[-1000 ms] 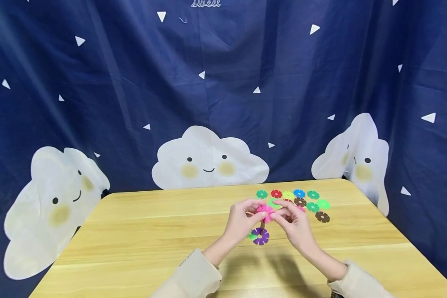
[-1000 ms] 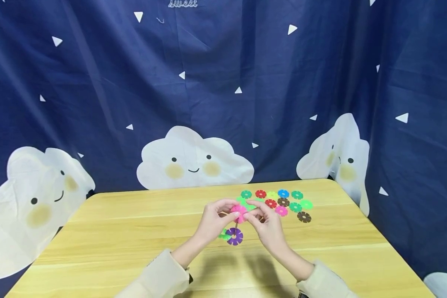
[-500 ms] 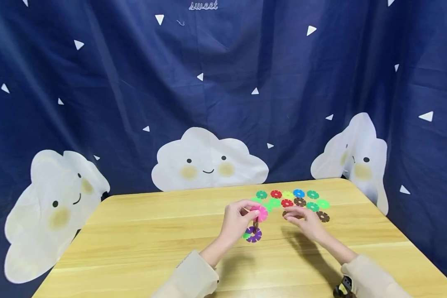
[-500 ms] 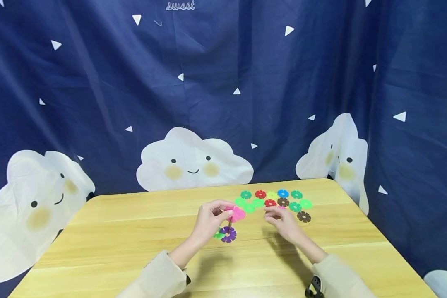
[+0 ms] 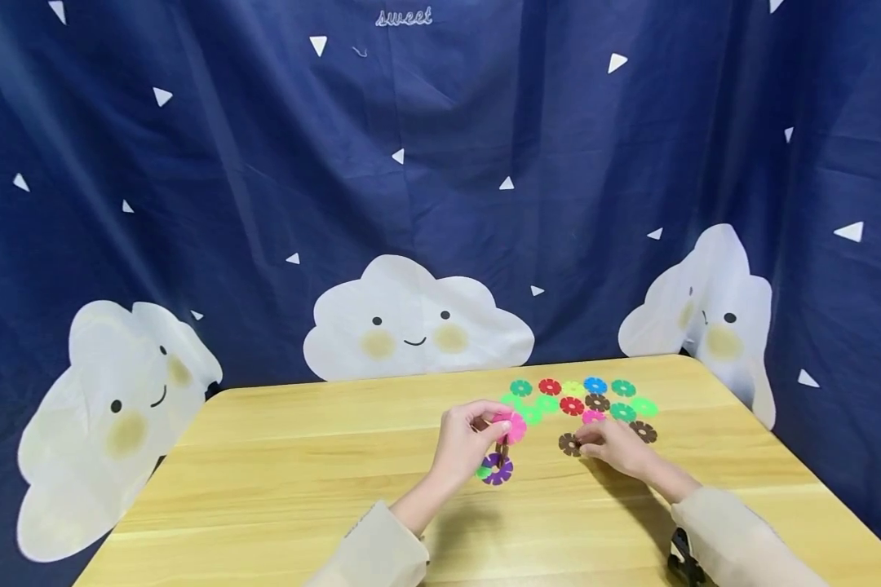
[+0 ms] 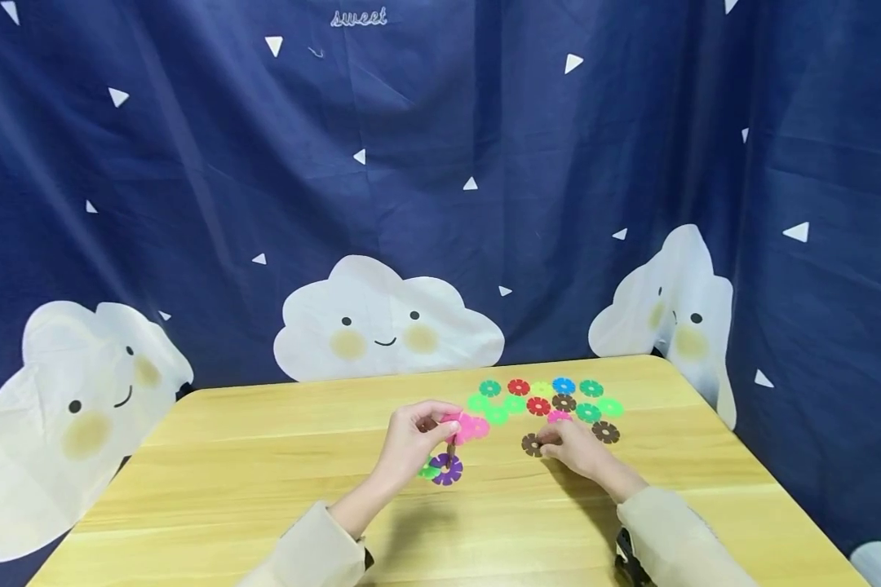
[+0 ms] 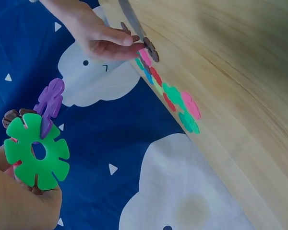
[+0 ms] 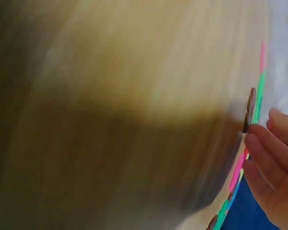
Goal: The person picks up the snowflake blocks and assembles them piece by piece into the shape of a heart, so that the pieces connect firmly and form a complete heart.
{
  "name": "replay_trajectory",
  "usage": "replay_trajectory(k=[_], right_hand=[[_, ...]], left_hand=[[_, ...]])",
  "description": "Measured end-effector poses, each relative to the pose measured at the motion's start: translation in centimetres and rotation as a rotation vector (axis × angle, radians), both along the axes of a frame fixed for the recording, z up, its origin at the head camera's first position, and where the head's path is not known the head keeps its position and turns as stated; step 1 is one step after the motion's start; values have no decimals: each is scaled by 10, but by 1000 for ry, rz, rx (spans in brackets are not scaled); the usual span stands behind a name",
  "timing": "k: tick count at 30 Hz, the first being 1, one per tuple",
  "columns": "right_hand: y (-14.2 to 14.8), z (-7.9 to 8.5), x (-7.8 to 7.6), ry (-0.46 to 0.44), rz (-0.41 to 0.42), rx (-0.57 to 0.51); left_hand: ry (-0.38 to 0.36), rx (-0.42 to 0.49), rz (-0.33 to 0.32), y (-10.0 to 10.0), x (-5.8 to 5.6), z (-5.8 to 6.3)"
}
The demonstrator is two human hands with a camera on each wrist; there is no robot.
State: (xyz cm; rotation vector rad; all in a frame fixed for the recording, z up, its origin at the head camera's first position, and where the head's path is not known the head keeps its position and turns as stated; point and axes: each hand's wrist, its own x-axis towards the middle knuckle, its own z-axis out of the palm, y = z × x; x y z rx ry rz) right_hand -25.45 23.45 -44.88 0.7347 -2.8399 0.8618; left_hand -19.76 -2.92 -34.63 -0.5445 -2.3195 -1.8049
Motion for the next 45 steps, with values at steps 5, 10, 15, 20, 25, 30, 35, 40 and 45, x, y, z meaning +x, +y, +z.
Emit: replay_trajectory(k=[5,10,15,20,25,30,35,40,45], right_hand=[[-10,-1,-5,-32,7,58],[-16,0,-7,-141,-41,33],[-17,3,-6,-156,-52,-72],[-25,14,6,-81,82,-355],[-47,34,27,121,141,-553],[-66,50,37,418,192,-578],[-72,55,37,646,208,-522],[-74,54,38,700,216,-526],[-77,55,39,778,243,-551]], left_hand=[[-3,-1,-7,0,-10,-15],[-26,18,-3,0,-13,-17],[-26,38,5,-1,-11,-11],[-23,57,40,-1,-14,-12],[-74,78,57,0,-6,1],[-99,109,53,0,-9,-2],[-111,129,41,0,-17,-13],[-107,139,23,0,-18,-15],[-119,150,15,0,-16,-13]])
